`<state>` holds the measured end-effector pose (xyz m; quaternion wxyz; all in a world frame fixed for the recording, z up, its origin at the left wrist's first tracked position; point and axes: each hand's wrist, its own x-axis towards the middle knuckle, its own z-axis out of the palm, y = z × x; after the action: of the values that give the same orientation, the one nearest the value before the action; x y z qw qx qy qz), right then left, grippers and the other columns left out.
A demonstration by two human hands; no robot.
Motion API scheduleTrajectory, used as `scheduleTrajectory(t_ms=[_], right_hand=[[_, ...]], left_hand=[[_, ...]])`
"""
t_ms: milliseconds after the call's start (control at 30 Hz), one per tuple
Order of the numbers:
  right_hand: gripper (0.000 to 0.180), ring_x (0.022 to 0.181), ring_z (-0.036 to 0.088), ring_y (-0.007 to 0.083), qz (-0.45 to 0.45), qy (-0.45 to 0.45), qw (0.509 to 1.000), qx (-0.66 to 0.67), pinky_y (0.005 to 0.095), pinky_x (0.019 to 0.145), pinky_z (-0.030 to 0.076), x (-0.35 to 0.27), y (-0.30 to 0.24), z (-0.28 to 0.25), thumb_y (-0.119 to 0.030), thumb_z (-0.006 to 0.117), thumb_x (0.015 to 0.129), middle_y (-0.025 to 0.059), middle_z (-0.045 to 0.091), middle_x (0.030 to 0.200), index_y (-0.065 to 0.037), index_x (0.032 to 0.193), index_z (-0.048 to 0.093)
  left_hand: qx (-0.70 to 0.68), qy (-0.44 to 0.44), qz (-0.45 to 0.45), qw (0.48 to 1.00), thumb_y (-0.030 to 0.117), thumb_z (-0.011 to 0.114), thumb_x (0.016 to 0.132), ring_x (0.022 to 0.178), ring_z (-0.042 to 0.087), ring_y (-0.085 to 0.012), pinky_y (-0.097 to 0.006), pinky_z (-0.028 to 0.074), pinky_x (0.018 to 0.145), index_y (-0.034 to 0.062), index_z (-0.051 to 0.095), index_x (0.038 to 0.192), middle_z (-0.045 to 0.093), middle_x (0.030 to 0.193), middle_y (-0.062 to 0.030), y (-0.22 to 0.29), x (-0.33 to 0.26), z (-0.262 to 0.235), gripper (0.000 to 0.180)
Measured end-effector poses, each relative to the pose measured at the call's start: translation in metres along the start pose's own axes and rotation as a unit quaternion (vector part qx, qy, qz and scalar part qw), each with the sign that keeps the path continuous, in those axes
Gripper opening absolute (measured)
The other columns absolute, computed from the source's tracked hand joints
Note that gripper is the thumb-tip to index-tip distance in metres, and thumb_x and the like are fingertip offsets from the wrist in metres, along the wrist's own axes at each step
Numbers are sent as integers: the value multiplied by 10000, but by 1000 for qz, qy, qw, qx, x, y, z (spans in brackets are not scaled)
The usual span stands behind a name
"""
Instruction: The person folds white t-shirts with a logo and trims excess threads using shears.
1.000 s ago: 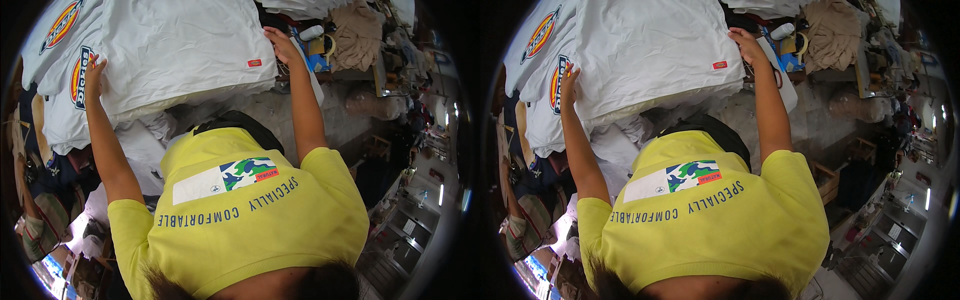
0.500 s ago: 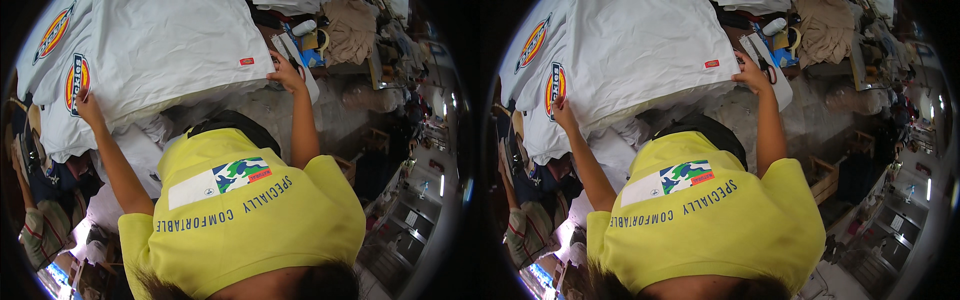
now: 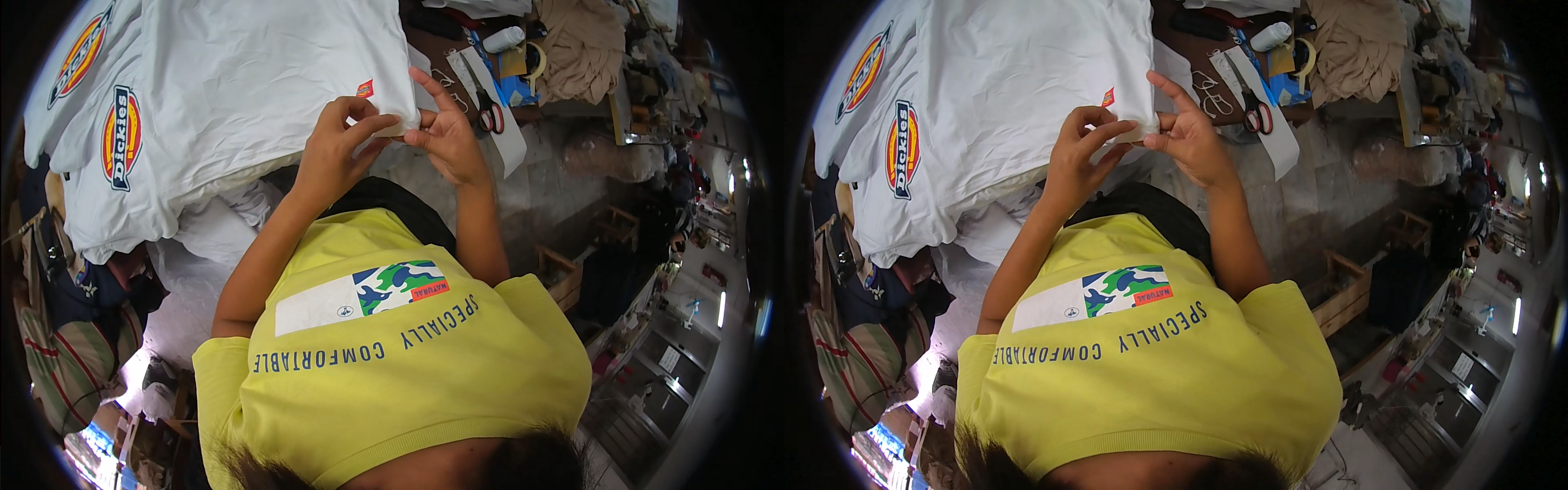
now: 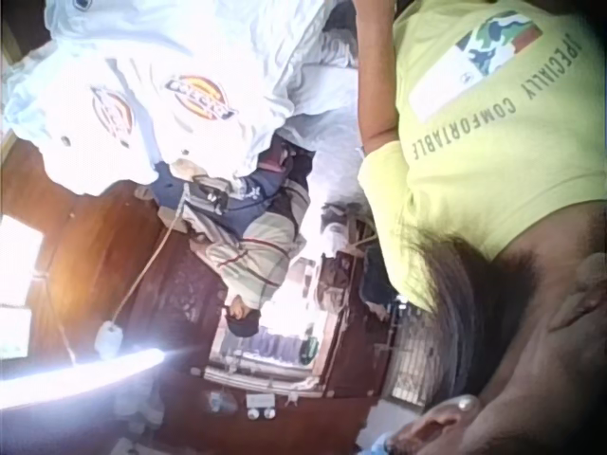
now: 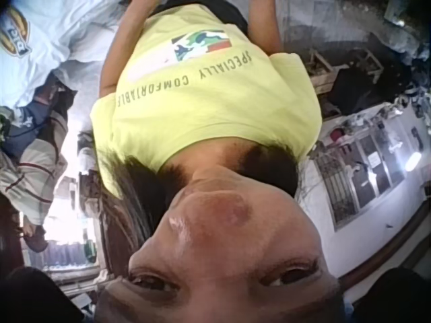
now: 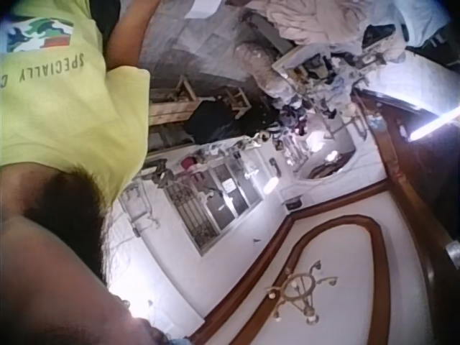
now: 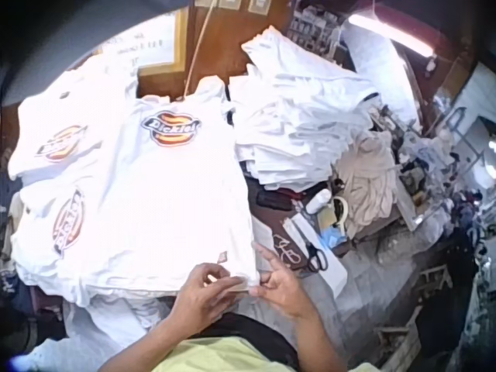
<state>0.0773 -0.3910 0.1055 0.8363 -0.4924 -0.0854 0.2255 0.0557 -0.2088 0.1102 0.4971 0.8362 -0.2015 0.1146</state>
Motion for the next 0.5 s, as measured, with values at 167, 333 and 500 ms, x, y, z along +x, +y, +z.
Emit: scheduleTrajectory(t_ms=[167,333,500], right_hand=[[794,978,588,188,-3,-18,997,73,310,896,443,0,-1,3,73,608,764,179,609,1045,-63,1409,165],[810,1027,565,183,0,-79,989,124,286,893,431,5,1,-8,100,577,770,180,585,1096,-67,1419,122],[783,966,594,174,19,-60,987,146,280,859,458,10,-4,-3,113,549,773,166,613,1017,-64,1416,139]], left_hand=[[86,26,44,995,-37,702,639,903,509,-219,-302,455,696,217,656,1053,497,982,-76,0,-5,3,488],[127,22,73,989,-75,658,602,921,487,-225,-316,457,703,235,660,1062,484,987,-84,5,-5,2,555],[141,25,60,988,-96,625,603,917,479,-228,-319,462,699,243,660,1069,472,980,-86,8,-2,3,577]])
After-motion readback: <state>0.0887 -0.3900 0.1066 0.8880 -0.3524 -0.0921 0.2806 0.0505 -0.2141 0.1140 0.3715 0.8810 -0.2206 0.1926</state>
